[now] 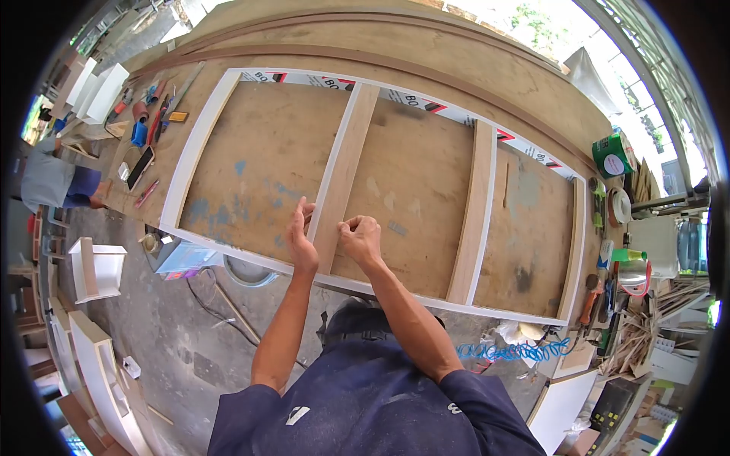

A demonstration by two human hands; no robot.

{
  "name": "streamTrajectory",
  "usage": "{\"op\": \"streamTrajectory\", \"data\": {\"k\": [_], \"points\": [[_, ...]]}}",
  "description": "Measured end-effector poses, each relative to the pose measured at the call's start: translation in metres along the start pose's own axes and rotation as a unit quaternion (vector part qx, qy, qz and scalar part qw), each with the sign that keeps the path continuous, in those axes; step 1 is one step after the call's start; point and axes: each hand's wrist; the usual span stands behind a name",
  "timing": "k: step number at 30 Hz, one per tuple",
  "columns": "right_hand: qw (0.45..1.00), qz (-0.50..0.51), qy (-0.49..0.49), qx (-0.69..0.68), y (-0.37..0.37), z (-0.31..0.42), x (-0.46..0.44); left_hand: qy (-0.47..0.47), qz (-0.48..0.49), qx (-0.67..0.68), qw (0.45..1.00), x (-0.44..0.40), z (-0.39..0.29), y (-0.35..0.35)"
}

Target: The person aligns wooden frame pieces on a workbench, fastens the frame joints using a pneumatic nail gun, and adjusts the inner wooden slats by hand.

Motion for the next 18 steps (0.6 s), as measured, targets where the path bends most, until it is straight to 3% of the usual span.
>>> {"op": "streamTrajectory", "data": {"k": [4, 10, 13, 15, 16, 18], "points": [[0.996, 0.086, -0.017, 0.027, 0.006, 0.002, 0.015, 0.057, 0.001, 0.014, 0.998, 0.008, -0.014, 0.014], [0.967, 0.174, 0.039, 0.184, 0.015, 0.021, 0.048, -0.014, -0.058, -0.179, 0.982, 0.045, -0.030, 0.042], [0.955, 0.159, 0.103, 0.227, 0.004, 0.009, 0.058, -0.058, -0.070, -0.277, 0.956, 0.064, -0.031, 0.058], [0.948, 0.159, 0.133, 0.241, 0.002, 0.003, 0.061, -0.199, 0.012, -0.435, 0.878, 0.074, -0.033, 0.065], [0.940, 0.157, 0.160, 0.257, 0.003, 0.002, 0.064, -0.201, 0.012, -0.439, 0.876, 0.080, -0.034, 0.066], [0.950, 0.129, 0.187, 0.215, 0.014, 0.000, 0.076, -0.334, 0.114, -0.548, 0.758, 0.093, -0.035, 0.067]]}}
Point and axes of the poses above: each hand's wrist, its own x-axis away from the middle knuckle, its own y-axis out of the back of the hand, z = x × y, and after that the axes turned 11 degrees about y, right-handed
